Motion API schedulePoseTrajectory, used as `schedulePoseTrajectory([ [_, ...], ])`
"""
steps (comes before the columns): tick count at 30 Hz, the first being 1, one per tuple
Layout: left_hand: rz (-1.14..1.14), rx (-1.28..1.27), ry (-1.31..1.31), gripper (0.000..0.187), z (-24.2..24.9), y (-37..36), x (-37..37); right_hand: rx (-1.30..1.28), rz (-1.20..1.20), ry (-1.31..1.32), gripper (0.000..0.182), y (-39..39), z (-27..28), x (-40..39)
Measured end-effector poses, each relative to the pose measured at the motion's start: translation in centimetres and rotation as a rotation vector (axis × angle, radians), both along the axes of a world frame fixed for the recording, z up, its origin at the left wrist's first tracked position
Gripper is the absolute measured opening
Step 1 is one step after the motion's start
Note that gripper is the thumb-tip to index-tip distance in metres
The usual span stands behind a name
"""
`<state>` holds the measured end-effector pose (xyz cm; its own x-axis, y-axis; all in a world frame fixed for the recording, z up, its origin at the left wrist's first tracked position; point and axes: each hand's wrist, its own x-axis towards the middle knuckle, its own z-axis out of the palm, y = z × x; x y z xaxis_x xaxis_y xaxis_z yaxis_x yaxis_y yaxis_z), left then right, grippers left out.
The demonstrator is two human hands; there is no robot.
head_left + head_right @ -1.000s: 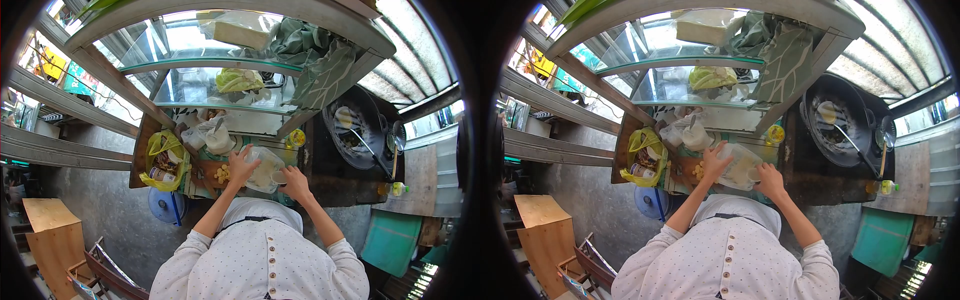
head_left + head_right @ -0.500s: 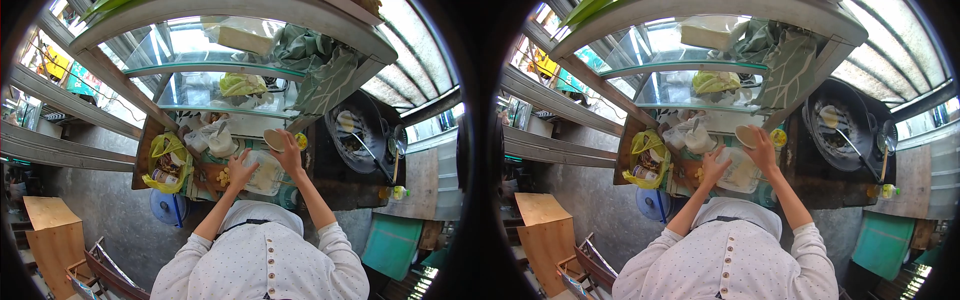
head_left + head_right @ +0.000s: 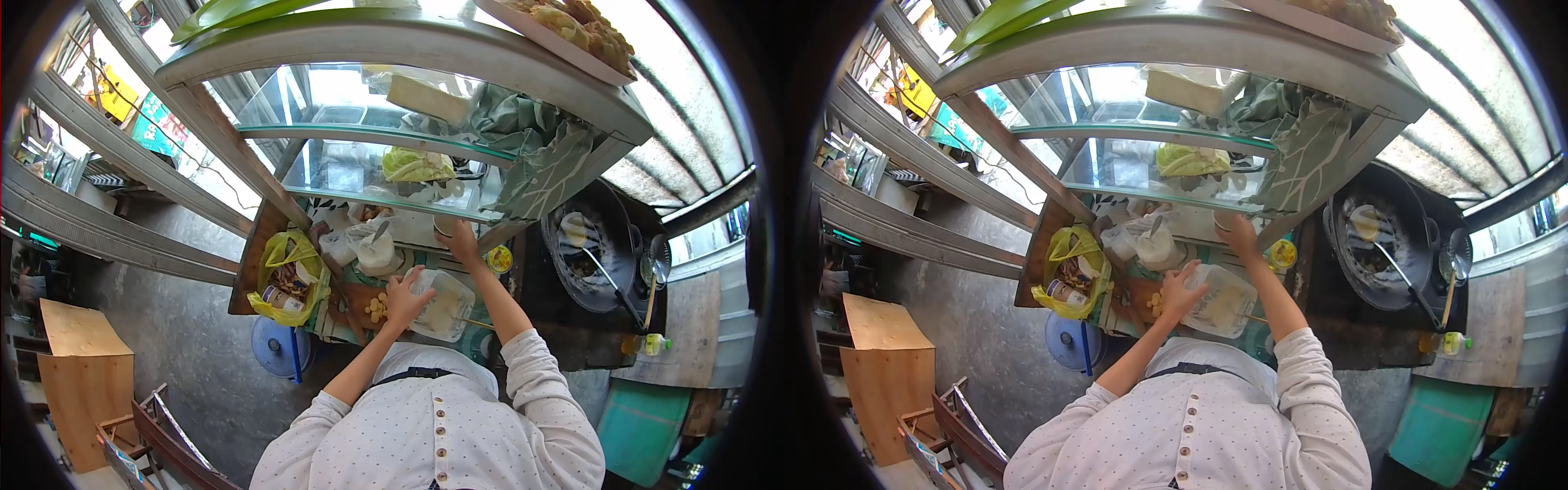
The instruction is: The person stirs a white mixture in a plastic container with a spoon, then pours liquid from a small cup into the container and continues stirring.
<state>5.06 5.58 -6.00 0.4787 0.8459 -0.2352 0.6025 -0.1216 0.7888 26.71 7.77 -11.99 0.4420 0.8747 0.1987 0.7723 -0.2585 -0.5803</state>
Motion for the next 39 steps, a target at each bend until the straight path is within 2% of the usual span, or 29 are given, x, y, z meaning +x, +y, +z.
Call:
schedulePoseTrajectory([
  [3,-0.039,-0.057,-0.015,0.066,-0.5,0.4,-0.1,-0.024,-0.093,-0.157,0.052,-0.9,3.0,-1.7],
  [5,-0.044,-0.065,-0.025,0.066,-1.1,0.6,0.0,0.245,-0.019,-0.393,0.045,-1.6,5.2,-2.5],
  [6,-0.041,-0.07,-0.036,0.065,-1.0,0.8,0.0,0.245,-0.027,-0.393,0.045,-2.2,5.5,-2.6],
  [8,-0.051,-0.083,-0.023,0.065,-0.9,0.9,0.1,0.015,0.153,0.463,0.031,-4.0,6.2,-3.0],
  [12,-0.033,-0.045,0.0,0.063,-0.1,0.6,0.5,-0.04,0.176,0.483,0.024,-7.1,7.1,-4.4],
  [19,-0.01,-0.052,0.023,0.071,1.1,0.8,0.9,0.057,0.198,0.557,0.015,-7.9,6.1,-4.3],
  [21,0.055,0.109,0.056,0.073,1.0,0.8,0.9,0.057,0.21,0.559,0.015,-7.8,5.5,-4.1],
  [22,0.051,0.11,0.058,0.073,1.0,0.7,0.9,0.102,0.21,0.604,0.014,-7.7,5.3,-4.2],
  [24,0.063,0.455,-0.076,0.071,1.2,0.4,0.8,0.146,0.206,0.651,0.014,-7.5,4.9,-4.3],
  [25,0.06,0.455,-0.074,0.071,3.0,-0.2,0.9,0.147,0.203,0.635,0.014,-7.2,4.8,-4.3],
  [27,-0.204,0.771,-0.147,0.064,6.5,-2.4,1.2,0.146,0.205,0.626,0.013,-6.7,4.3,-4.0],
  [29,-0.595,0.691,-0.2,0.067,7.1,-5.9,1.9,0.087,0.309,0.58,0.014,-6.0,3.4,-3.5],
  [31,-0.934,0.66,-0.387,0.064,10.3,-9.8,2.7,0.052,0.298,0.601,0.014,-5.6,3.7,-3.6],
  [33,-1.065,0.808,-0.595,0.054,9.3,-13.9,3.8,0.018,0.279,0.615,0.014,-5.2,4.1,-3.5],
  [34,-1.066,0.808,-0.598,0.054,8.9,-15.4,3.8,-0.002,0.284,0.659,0.014,-5.1,4.0,-3.4],
  [36,-1.095,0.639,-0.691,0.043,8.7,-17.1,3.6,-0.021,0.283,0.702,0.015,-5.0,4.1,-3.1],
  [39,-1.075,0.521,-0.831,0.035,9.0,-17.3,3.2,-0.065,0.307,0.723,0.015,-5.0,4.6,-3.1],
])
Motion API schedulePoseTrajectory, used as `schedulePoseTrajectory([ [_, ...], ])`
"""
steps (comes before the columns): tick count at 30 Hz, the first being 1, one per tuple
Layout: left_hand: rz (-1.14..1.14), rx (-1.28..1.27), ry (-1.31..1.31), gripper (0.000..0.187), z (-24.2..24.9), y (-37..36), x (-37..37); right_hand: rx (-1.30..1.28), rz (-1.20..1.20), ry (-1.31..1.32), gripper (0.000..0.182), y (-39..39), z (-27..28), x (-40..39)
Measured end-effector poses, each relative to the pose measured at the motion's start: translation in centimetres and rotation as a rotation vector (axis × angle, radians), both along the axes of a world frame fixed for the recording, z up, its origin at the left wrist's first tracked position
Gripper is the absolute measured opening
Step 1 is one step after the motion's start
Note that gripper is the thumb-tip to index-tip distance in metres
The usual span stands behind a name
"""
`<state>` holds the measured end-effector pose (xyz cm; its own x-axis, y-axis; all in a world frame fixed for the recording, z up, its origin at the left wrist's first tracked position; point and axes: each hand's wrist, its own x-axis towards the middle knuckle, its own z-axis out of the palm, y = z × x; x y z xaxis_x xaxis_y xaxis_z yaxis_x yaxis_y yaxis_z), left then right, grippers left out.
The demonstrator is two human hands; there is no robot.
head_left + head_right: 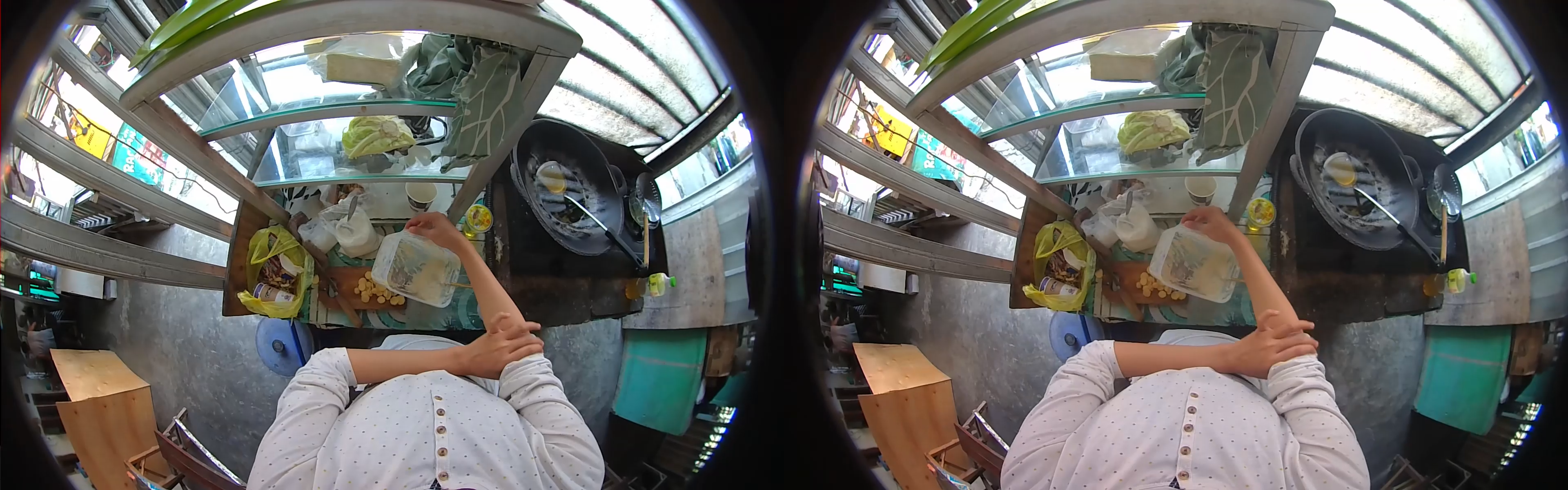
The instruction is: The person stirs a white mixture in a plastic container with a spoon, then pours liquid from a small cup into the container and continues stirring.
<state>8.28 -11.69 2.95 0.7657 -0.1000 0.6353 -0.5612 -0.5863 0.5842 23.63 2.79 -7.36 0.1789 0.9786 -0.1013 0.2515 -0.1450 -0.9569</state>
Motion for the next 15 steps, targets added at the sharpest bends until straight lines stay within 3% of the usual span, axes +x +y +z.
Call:
schedulePoseTrajectory([
  [3,-0.073,-0.135,-0.027,0.033,1.1,-0.7,-0.5,-0.07,0.013,0.031,0.016,-0.1,0.6,0.0],
  [8,-0.123,-0.063,-0.148,0.042,2.5,-2.1,-1.0,0.022,-0.023,0.027,0.016,-0.9,-0.2,-0.1],
  [10,-0.152,-0.028,0.015,0.048,3.5,-1.2,-1.2,0.055,-0.046,0.029,0.015,-1.4,-0.3,-0.2],
  [11,-0.225,0.031,0.135,0.059,3.8,0.4,-1.2,0.086,-0.073,0.037,0.015,-1.8,-0.5,-0.2],
  [13,0.013,0.048,0.105,0.066,1.8,3.1,-1.3,0.095,-0.104,0.009,0.015,-2.6,0.3,-0.6],
  [15,0.54,0.12,0.111,0.069,-0.7,7.1,-1.4,0.106,-0.136,-0.014,0.014,-3.4,1.1,-1.0],
])
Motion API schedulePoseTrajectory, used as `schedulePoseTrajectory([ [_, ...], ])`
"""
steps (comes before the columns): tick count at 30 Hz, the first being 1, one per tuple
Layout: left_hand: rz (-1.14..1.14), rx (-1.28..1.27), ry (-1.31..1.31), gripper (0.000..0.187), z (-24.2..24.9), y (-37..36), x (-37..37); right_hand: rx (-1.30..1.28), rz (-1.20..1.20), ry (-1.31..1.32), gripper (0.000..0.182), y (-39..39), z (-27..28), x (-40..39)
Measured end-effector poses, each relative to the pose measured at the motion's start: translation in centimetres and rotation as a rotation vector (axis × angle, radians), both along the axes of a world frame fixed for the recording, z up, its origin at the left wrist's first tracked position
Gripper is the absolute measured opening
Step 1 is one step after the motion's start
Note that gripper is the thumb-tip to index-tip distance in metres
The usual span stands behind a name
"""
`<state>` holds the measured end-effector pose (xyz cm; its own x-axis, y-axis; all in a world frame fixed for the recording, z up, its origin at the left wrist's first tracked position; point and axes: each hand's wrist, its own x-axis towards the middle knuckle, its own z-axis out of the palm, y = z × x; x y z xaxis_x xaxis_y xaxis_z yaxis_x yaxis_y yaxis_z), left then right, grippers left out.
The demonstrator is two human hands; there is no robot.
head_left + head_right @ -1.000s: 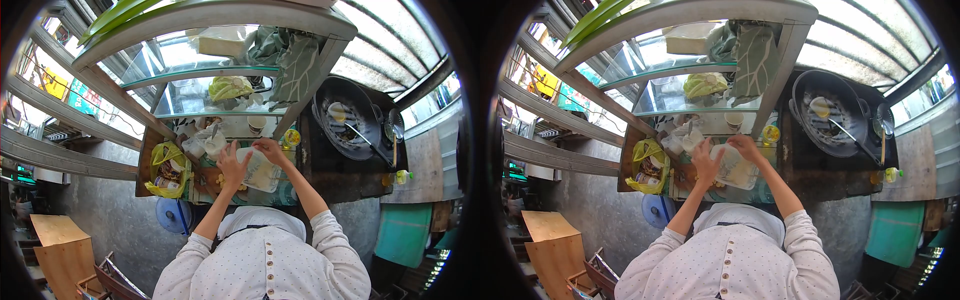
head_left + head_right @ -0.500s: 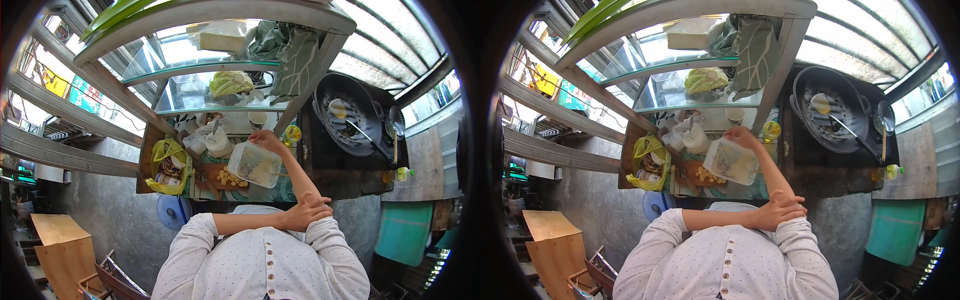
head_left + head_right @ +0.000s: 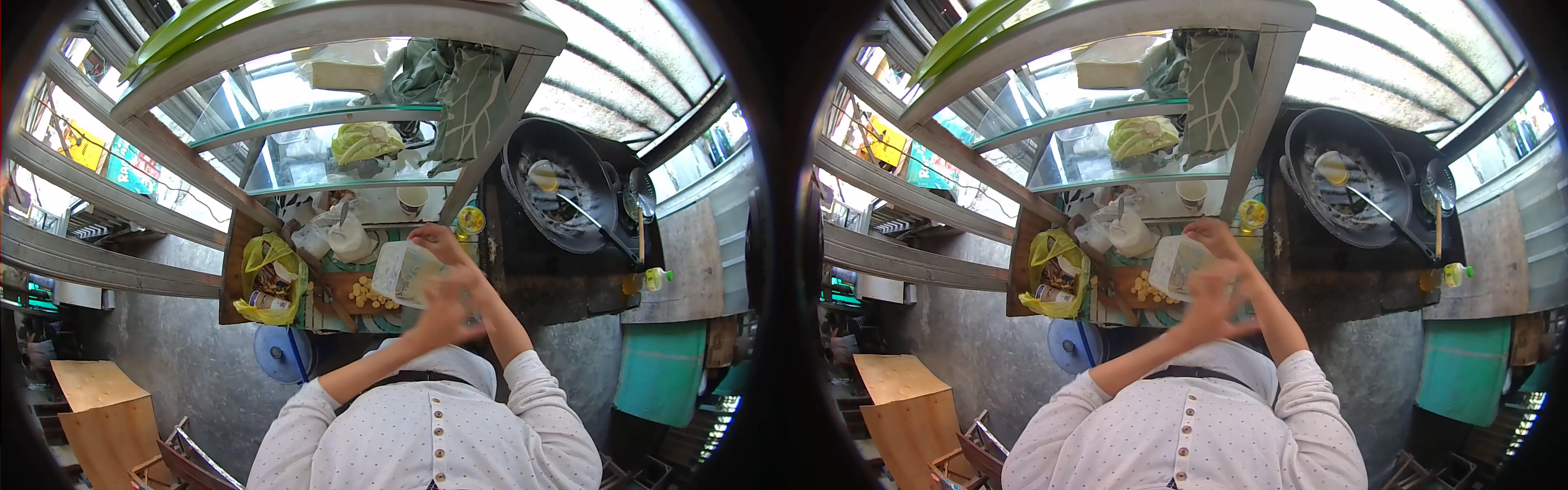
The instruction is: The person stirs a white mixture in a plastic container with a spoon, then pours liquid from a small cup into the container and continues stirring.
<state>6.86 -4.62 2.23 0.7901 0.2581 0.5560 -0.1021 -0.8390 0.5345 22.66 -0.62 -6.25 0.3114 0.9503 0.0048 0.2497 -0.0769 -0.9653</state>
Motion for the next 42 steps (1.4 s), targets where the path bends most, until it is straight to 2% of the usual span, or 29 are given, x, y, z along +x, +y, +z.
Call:
schedulePoseTrajectory([
  [2,0.435,-0.039,0.236,0.076,-1.1,4.2,-0.7,-0.001,-0.062,0.074,0.015,-0.7,0.5,-0.4],
  [4,0.59,-0.11,0.428,0.087,-3.6,7.1,-1.6,0.008,-0.069,0.11,0.016,-0.8,0.0,-0.7],
  [5,0.596,-0.113,0.43,0.087,-5.0,8.3,-2.0,0.016,-0.08,0.14,0.016,-0.8,-0.3,-0.8],
  [7,0.415,-0.618,0.603,0.093,-6.9,9.7,-2.2,0.004,-0.063,0.151,0.018,-1.1,0.0,-0.8],
  [9,0.417,-0.646,0.596,0.092,-7.5,9.8,-2.2,-0.003,-0.048,0.163,0.02,-1.5,0.0,-0.6],
  [11,0.422,-0.672,0.592,0.092,-8.0,9.9,-2.5,0.051,-0.183,-0.168,0.018,-3.0,-0.6,0.4],
  [13,0.463,-0.67,0.541,0.087,-8.8,9.7,-2.7,-0.146,-0.256,-0.577,0.021,-6.1,-0.2,1.4],
  [15,0.503,-0.677,0.522,0.086,-8.8,9.4,-2.6,-0.376,-0.241,-0.898,0.028,-9.1,-2.3,1.9],
  [16,0.542,-0.678,0.507,0.084,-8.9,9.2,-2.6,-0.378,-0.235,-0.902,0.028,-10.3,-2.9,1.6],
  [18,0.552,-0.665,0.479,0.083,-9.5,9.0,-2.4,-0.593,-0.084,-0.743,0.031,-12.0,-3.2,1.0],
  [19,0.561,-0.643,0.452,0.082,-9.8,8.9,-2.3,-0.596,-0.078,-0.745,0.031,-12.0,-3.1,0.9],
  [21,0.564,-0.639,0.447,0.082,-9.8,8.6,-2.2,-0.848,0.194,-0.737,0.026,-11.9,-2.4,0.2],
  [25,0.585,-0.61,0.456,0.076,-8.2,8.0,-1.7,-0.746,0.18,-0.812,0.02,-11.8,-0.8,-0.8],
  [27,0.587,-0.591,0.459,0.076,-7.9,7.9,-1.4,-0.525,0.121,-0.962,0.016,-11.7,0.1,-0.8],
  [30,0.587,-0.55,0.474,0.078,-8.0,7.6,-1.1,-0.517,0.029,-1.055,0.023,-11.0,-0.9,-0.7],
  [32,0.595,-0.533,0.489,0.08,-8.2,7.4,-1.1,-0.525,0.016,-1.033,0.023,-11.6,-2.8,-0.7],
  [37,0.623,-0.55,0.462,0.078,-8.1,7.3,-0.9,-0.557,-0.08,-0.877,0.023,-13.6,-3.4,-3.2],
  [39,0.62,-0.56,0.463,0.078,-8.2,7.4,-0.8,-0.622,-0.161,-0.624,0.02,-14.1,-3.4,-4.1],
  [40,0.62,-0.566,0.462,0.078,-8.2,7.5,-0.6,-0.624,-0.165,-0.625,0.02,-14.3,-3.5,-3.9],
  [42,0.617,-0.56,0.454,0.078,-8.4,7.6,-0.6,-0.502,-0.127,-0.42,0.017,-14.8,-4.0,-3.5],
])
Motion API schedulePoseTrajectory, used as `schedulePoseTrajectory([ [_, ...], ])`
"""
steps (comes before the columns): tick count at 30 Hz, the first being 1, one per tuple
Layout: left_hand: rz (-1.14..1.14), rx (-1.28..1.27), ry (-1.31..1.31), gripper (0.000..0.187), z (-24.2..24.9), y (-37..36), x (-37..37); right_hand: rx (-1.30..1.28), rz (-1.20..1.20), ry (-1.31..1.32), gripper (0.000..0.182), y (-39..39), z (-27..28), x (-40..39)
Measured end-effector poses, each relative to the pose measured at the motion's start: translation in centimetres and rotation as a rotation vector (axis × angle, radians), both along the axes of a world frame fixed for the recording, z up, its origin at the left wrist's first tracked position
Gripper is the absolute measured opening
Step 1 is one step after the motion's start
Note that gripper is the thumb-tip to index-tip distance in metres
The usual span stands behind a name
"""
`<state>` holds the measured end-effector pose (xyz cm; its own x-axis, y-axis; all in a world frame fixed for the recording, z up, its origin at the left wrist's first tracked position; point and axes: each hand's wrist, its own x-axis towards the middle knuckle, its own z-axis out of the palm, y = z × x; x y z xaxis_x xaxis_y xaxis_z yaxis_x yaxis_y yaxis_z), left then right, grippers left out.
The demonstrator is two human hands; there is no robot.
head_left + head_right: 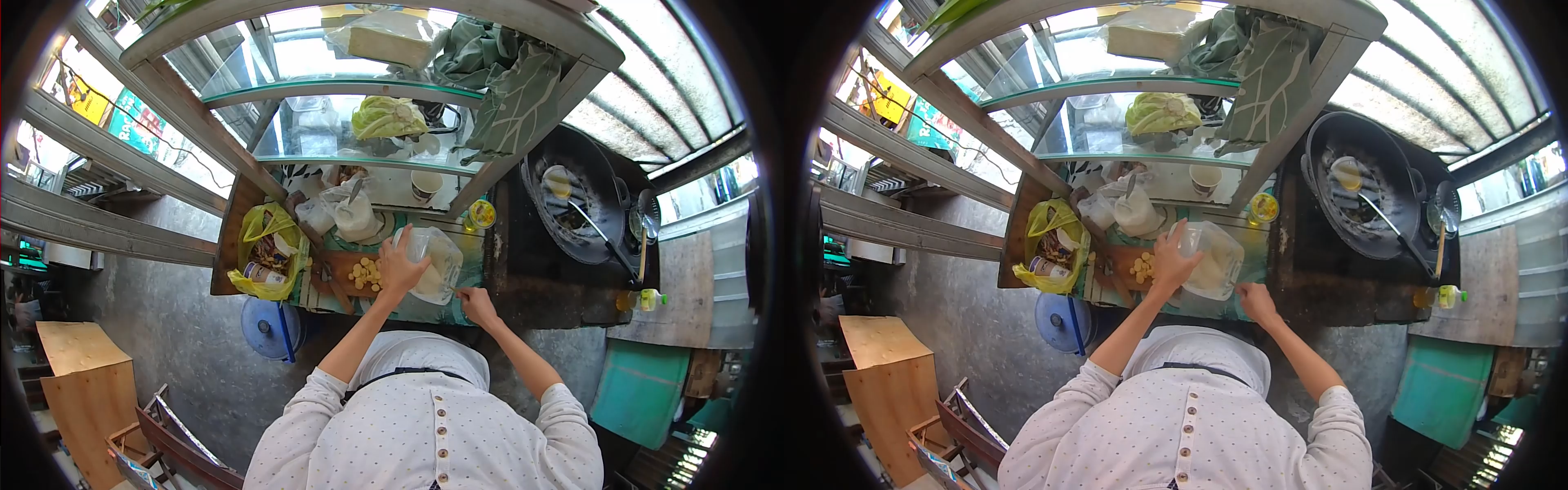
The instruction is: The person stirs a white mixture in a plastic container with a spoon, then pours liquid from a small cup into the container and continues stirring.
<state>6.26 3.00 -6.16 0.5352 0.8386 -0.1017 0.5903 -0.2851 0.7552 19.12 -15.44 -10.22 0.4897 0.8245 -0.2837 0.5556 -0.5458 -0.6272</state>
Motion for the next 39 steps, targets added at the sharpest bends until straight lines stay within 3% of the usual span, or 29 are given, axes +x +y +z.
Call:
schedulePoseTrajectory([
  [5,0.003,-0.023,-0.001,0.077,0.1,0.4,-0.2,-0.098,0.01,-0.064,0.017,0.5,4.5,0.9],
  [7,-0.016,-0.018,0.039,0.078,0.3,0.1,-0.2,-0.05,0.006,-0.257,0.016,1.4,6.4,0.7],
  [11,-0.022,0.009,0.043,0.079,0.3,-0.1,-0.1,-0.117,0.081,-0.48,0.015,2.4,3.8,1.4],
  [15,-0.002,0.009,0.026,0.079,0.2,0.0,-0.1,-0.252,0.081,-0.419,0.017,1.1,2.2,-0.5],
  [17,-0.003,-0.003,0.013,0.078,0.2,-0.1,0.2,-0.316,0.076,-0.198,0.017,0.6,3.3,-2.0],
  [22,-0.031,0.008,0.071,0.077,0.6,-0.1,0.3,-0.136,0.071,0.032,0.02,0.8,4.2,0.1],
  [27,-0.027,0.027,0.037,0.078,0.2,-0.2,0.2,-0.102,-0.072,-0.148,0.019,2.6,5.1,-0.2],
  [29,-0.026,0.015,0.032,0.078,0.3,-0.2,0.2,-0.355,-0.005,-0.332,0.02,2.7,3.9,-0.9],
  [33,-0.021,0.009,0.033,0.078,0.2,-0.2,-0.2,-0.404,0.091,-0.217,0.02,1.8,3.9,-2.5],
  [36,-0.028,0.004,0.008,0.078,0.1,0.1,0.1,-0.222,0.108,0.006,0.021,2.1,3.7,0.3],
  [39,-0.032,0.008,-0.005,0.078,0.0,0.1,-0.1,-0.098,-0.016,-0.107,0.021,3.1,3.9,0.9],
])
